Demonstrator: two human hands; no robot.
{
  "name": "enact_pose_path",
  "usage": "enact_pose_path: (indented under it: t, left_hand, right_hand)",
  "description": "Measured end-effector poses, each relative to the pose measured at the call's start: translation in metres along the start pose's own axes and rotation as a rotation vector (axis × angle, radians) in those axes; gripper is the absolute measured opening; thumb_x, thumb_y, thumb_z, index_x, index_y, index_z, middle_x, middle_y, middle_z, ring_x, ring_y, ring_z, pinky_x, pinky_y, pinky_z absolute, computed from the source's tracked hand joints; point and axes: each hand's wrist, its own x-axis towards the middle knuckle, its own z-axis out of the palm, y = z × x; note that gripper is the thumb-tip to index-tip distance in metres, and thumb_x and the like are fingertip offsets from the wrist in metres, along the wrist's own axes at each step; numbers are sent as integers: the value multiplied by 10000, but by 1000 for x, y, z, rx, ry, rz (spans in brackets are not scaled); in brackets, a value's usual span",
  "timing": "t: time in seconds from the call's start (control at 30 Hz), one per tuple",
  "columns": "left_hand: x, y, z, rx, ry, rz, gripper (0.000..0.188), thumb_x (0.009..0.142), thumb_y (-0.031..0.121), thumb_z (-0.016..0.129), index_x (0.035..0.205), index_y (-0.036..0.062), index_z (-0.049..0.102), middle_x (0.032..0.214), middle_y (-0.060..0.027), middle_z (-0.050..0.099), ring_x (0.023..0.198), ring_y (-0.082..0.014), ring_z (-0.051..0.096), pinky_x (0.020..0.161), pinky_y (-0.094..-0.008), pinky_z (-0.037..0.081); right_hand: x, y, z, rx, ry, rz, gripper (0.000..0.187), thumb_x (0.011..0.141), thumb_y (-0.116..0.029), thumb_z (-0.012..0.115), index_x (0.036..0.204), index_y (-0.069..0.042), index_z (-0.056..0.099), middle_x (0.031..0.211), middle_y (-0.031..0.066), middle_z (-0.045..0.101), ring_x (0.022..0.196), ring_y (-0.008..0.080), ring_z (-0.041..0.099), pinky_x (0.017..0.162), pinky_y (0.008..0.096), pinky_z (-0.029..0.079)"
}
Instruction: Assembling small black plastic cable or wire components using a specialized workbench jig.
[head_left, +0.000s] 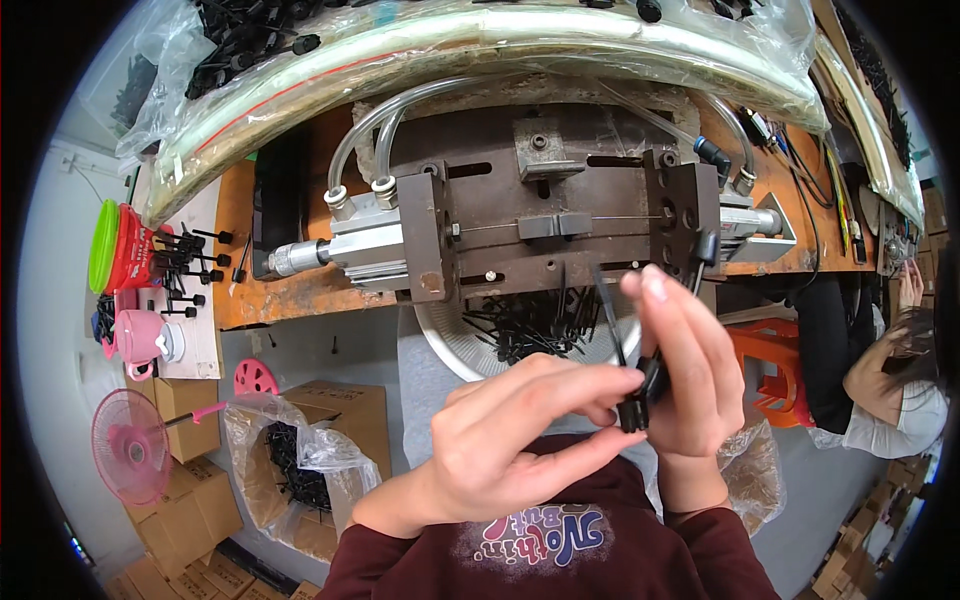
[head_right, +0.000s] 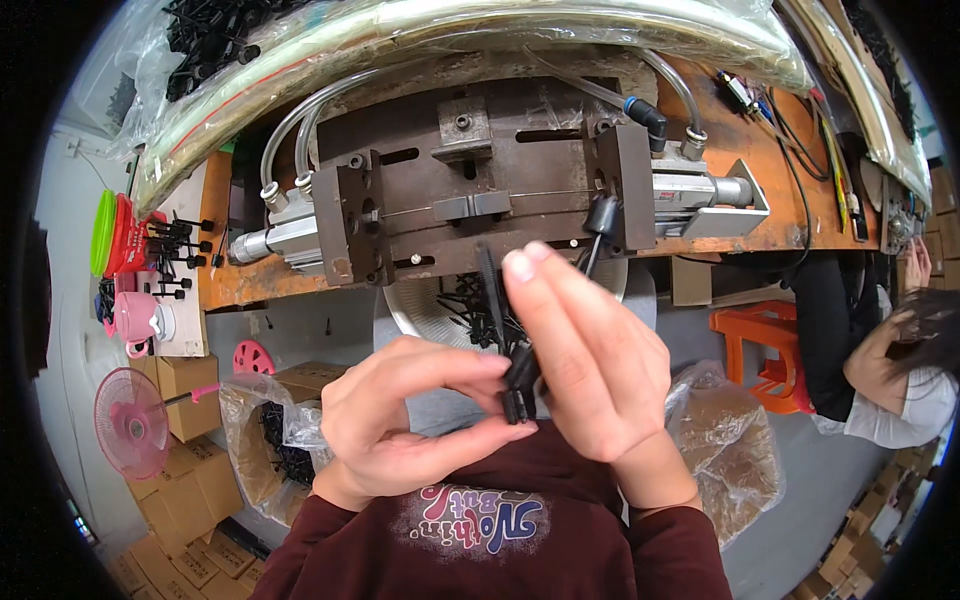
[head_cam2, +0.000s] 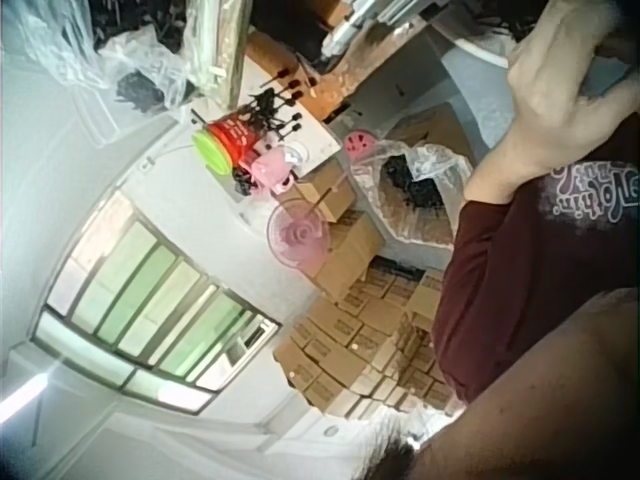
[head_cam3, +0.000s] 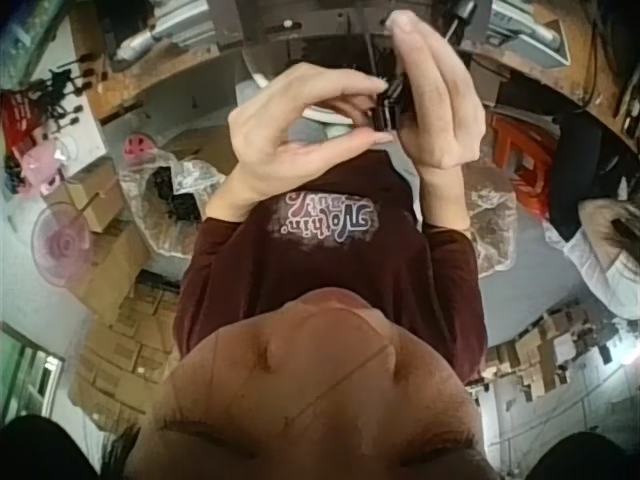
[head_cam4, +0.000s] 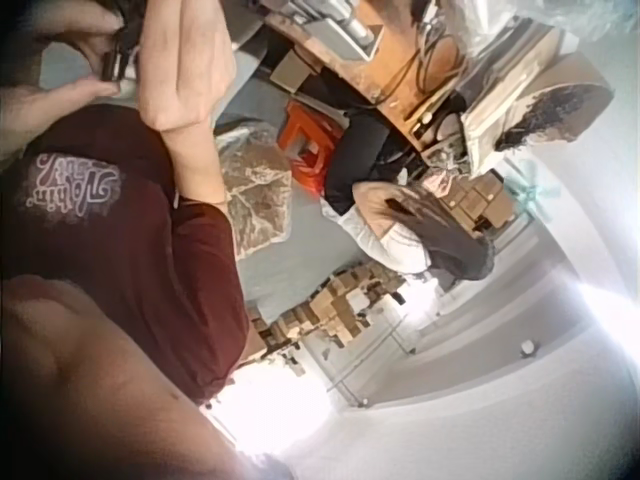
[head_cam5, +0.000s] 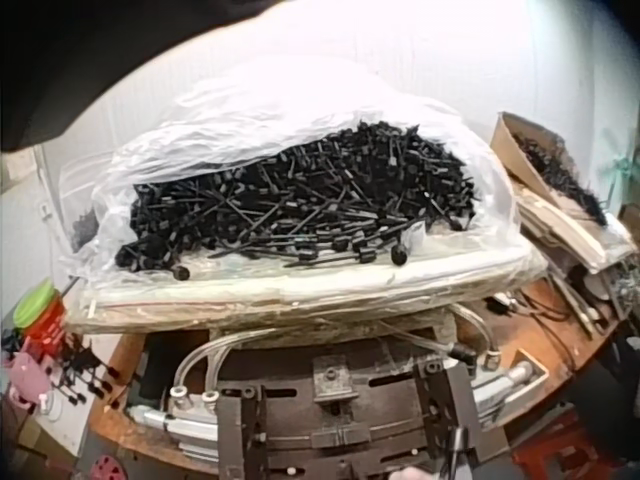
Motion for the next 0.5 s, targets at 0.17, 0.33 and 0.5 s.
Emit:
enact_pose_path:
  t: [0.17,0.33,0.5]
  left_hand:
    - [1,-13,-5,410,21,164,395,626,-19,813,1007,8,710,959,-103,684,850,-223,667,718,-317,540]
    - [12,-42,-1,753,-43,192,282,702,12,743,977,-5,687,1154,-141,661,904,-256,657,833,-368,525]
    - [17,-41,1,837,-47,197,252,726,55,735,967,2,684,1192,-125,659,777,-206,657,778,-330,523]
  right_hand:
    - [-4,4,-4,201,62,238,448,753,222,520,1168,70,597,1124,262,636,968,333,691,847,369,572]
    - [-3,-11,-21,664,119,637,312,824,155,578,1127,85,591,1036,269,673,872,319,712,748,358,600]
    - [-8,-4,-26,545,41,577,266,778,69,716,1035,54,650,998,218,695,847,269,711,707,316,587]
